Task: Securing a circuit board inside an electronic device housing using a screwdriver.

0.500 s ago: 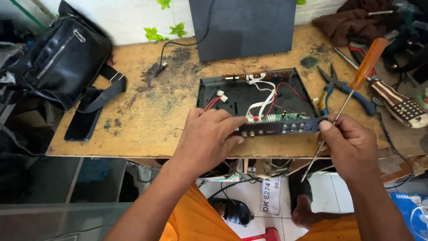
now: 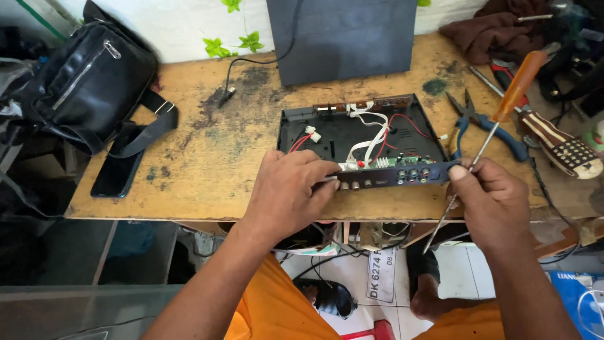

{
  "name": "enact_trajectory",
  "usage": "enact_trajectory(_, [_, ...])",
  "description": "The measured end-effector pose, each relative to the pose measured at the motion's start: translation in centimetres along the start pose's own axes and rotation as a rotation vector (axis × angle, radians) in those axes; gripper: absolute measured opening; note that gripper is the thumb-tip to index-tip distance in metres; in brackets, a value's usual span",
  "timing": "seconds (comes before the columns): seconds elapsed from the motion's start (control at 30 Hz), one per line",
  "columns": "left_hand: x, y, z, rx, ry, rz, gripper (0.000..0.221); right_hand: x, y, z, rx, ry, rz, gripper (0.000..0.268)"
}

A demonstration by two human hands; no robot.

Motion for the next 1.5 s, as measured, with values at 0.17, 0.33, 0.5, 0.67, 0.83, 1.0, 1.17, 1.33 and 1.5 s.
enact_trajectory(0.17, [-0.8, 0.3, -0.3, 0.148, 0.010, 0.008, 0.038, -0.5, -0.2, -0.1, 0.020, -0.045, -0.035, 0.006])
enact_trajectory(0.33, [-0.9, 1.1, -0.2, 0.070, 0.025, -0.040, 0.039, -1.0, -0.1, 0.0, 0.028, -0.008, -0.089, 0.010])
enact_trajectory(0.5, [-1.0, 1.1, -0.5, 0.096, 0.033, -0.042, 0.032, -0.8, 0.0, 0.0, 0.068, -0.068, -0.112, 0.007])
enact_trajectory(0.67, [-0.8, 0.9, -0.1, 0.002, 0.066, -0.019, 0.025, -1.2, 0.0, 0.1, 0.080, -0.055, -0.129, 0.004])
enact_trajectory(0.83, [-1.2, 0.3, -0.4, -0.012, 0.048, -0.004, 0.022, -0.7, 0.2, 0.2, 0.087, -0.030, -0.113, 0.007])
enact_trajectory(1.0, [-1.7, 0.7, -0.6, 0.028, 0.041, -0.082, 0.033, -0.6, 0.3, 0.4, 0.085, -0.034, -0.106, 0.011])
enact_trajectory(1.17, [-1.8, 0.8, -0.7, -0.026, 0.061, -0.053, 0.030, -0.1, 0.2, 0.5, 0.082, -0.040, -0.058, 0.010])
enact_trajectory(1.33, [-2.1, 0.5, -0.9, -0.043, 0.068, -0.056, 0.029, -0.1, 0.2, 0.3, 0.099, -0.042, -0.055, 0.010])
enact_trajectory(1.5, [-2.5, 0.1, -1.0, -0.013, 0.025, -0.119, 0.029, 0.0, 0.3, 0.3, 0.125, -0.067, -0.079, 0.014])
Point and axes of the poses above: each hand's wrist, its own z-axis away from the middle knuckle, its own y-axis out of the palm, x = y × z, the point moved 7 cm from there along -z, towards the middle knuckle, and after that the axes turned 9 degrees about -z, right-handed, at the moved point
